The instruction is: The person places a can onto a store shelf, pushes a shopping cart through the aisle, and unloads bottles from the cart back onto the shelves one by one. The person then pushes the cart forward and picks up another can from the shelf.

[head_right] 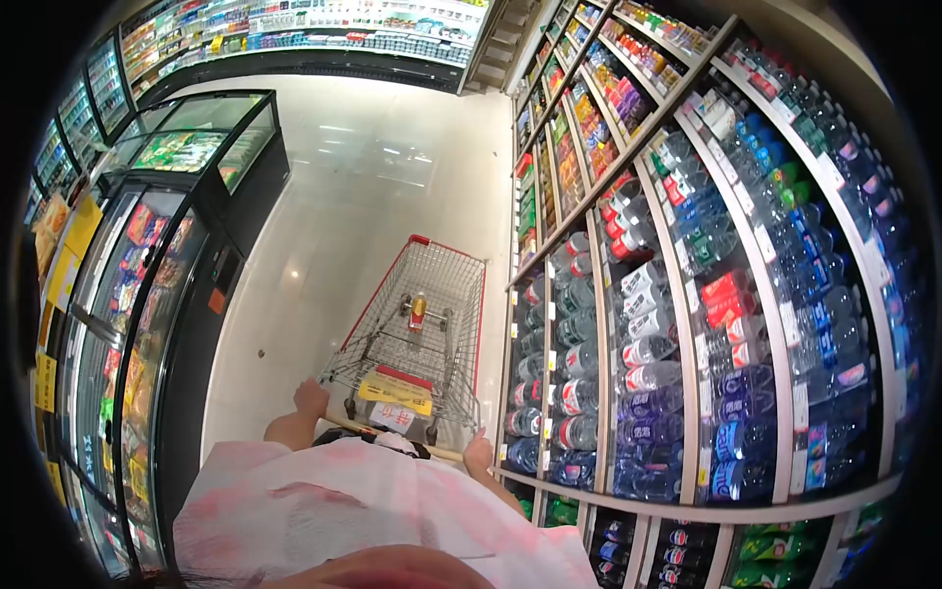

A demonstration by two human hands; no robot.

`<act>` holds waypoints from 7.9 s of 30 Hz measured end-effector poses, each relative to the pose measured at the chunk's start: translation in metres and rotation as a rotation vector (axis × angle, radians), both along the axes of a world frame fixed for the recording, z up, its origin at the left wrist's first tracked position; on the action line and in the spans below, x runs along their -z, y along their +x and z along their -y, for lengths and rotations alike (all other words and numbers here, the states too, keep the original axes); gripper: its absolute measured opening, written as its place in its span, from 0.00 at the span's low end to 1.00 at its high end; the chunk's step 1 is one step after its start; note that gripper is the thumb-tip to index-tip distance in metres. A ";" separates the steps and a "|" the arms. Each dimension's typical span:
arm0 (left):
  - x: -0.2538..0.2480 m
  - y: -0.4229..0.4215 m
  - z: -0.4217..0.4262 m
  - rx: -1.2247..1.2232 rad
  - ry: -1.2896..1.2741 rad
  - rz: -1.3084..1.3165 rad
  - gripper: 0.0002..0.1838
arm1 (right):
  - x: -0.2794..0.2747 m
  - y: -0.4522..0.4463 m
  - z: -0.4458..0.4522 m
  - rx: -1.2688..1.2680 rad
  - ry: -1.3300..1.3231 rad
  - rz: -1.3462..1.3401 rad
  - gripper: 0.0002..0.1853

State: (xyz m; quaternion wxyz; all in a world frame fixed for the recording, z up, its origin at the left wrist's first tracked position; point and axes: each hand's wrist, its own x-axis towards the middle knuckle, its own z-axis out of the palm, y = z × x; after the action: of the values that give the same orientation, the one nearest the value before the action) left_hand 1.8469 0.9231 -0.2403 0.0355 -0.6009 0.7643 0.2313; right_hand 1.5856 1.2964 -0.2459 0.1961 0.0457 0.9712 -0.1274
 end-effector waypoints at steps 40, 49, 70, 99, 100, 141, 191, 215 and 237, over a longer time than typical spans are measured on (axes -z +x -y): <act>0.006 -0.507 0.517 0.050 0.119 0.004 0.19 | 0.018 -0.529 0.493 0.101 -0.282 0.268 0.49; -0.012 -0.583 0.600 -0.010 0.105 0.136 0.15 | 0.010 -0.581 0.583 0.086 -0.125 0.225 0.50; 0.003 -0.780 0.900 0.086 0.130 -0.030 0.15 | 0.038 -0.755 0.836 0.248 -0.450 0.333 0.49; 0.000 -1.016 1.162 0.029 0.033 -0.008 0.15 | 0.040 -1.024 1.122 0.131 -0.479 0.265 0.44; 0.005 -1.026 1.169 0.044 0.035 -0.016 0.15 | 0.038 -1.033 1.129 0.122 -0.473 0.263 0.44; 0.022 -1.225 1.334 0.318 0.041 0.015 0.16 | 0.046 -1.152 1.246 0.268 -0.310 0.190 0.46; 0.015 -1.165 1.149 0.188 0.005 -0.064 0.14 | 0.027 -1.171 1.297 -0.442 -0.264 -0.304 0.17; 0.002 -1.249 1.175 -0.096 0.173 -0.093 0.11 | 0.409 -1.471 1.548 0.075 -0.538 0.568 0.38; 0.018 -1.321 1.208 0.107 -0.013 -0.173 0.49 | -0.118 -1.429 1.380 -0.009 -1.663 0.726 0.25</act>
State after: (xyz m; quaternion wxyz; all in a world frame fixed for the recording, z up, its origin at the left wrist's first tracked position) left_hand 0.5254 -0.2851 -0.2581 -0.0221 -0.5372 0.7970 0.2752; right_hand 0.1565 -0.0836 -0.1278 0.4603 -0.0770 0.4447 -0.7645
